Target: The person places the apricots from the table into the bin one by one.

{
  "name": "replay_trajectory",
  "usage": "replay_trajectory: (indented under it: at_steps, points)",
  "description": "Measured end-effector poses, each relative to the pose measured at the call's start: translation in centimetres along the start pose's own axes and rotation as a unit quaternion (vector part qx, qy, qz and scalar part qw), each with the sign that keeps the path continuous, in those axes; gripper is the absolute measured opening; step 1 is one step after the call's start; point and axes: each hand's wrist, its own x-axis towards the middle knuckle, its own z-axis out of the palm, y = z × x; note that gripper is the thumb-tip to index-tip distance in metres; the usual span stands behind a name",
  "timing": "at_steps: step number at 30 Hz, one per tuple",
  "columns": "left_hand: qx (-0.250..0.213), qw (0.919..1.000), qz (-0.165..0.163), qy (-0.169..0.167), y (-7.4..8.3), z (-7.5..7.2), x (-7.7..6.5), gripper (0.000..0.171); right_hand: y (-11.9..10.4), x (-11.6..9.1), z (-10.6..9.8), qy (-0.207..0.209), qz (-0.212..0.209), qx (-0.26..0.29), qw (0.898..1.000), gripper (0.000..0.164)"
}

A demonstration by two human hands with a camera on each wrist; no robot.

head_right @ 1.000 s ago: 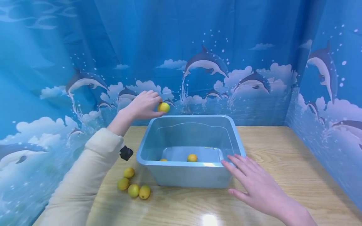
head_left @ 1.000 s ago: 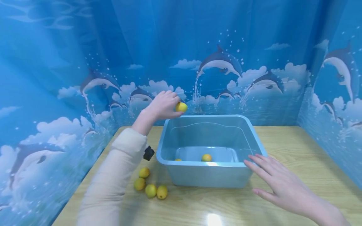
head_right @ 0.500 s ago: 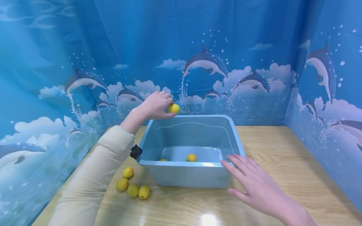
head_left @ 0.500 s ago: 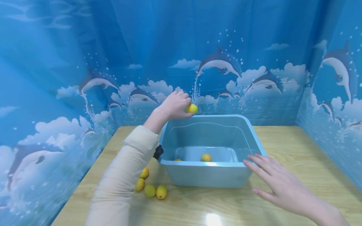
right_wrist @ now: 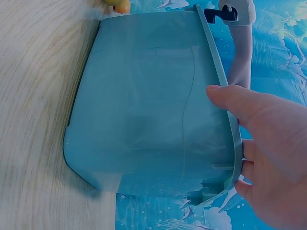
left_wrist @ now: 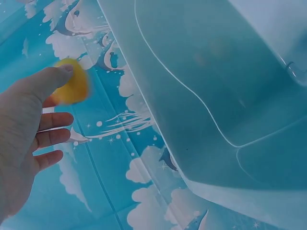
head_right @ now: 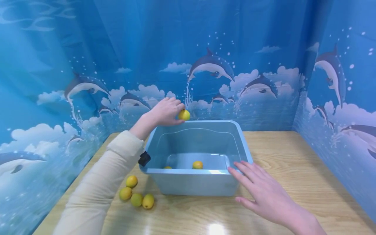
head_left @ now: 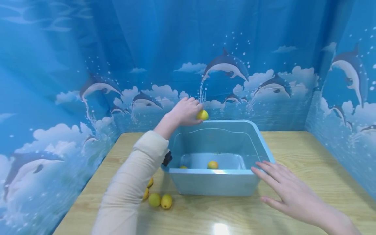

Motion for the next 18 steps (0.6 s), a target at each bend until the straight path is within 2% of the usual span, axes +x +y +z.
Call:
replay_trajectory:
  at_steps: [6,11,18]
  points:
    - [0.001,1.0,-0.005,-0.001,-0.2,-0.4,-0.5,0.052,0.0,0.1,0.1,0.003,-0.002,0.001,1.0,0.074]
    - [0.008,0.9999,-0.005,0.012,-0.6,-0.8,-1.2,0.043,0.0,0.1,0.1,0.004,-0.001,0.003,1.0,0.075]
    - [0.014,0.9997,-0.015,0.013,-1.0,-1.2,-2.7,0.035,0.0,0.0,0.2,0.007,-0.003,0.004,1.0,0.075]
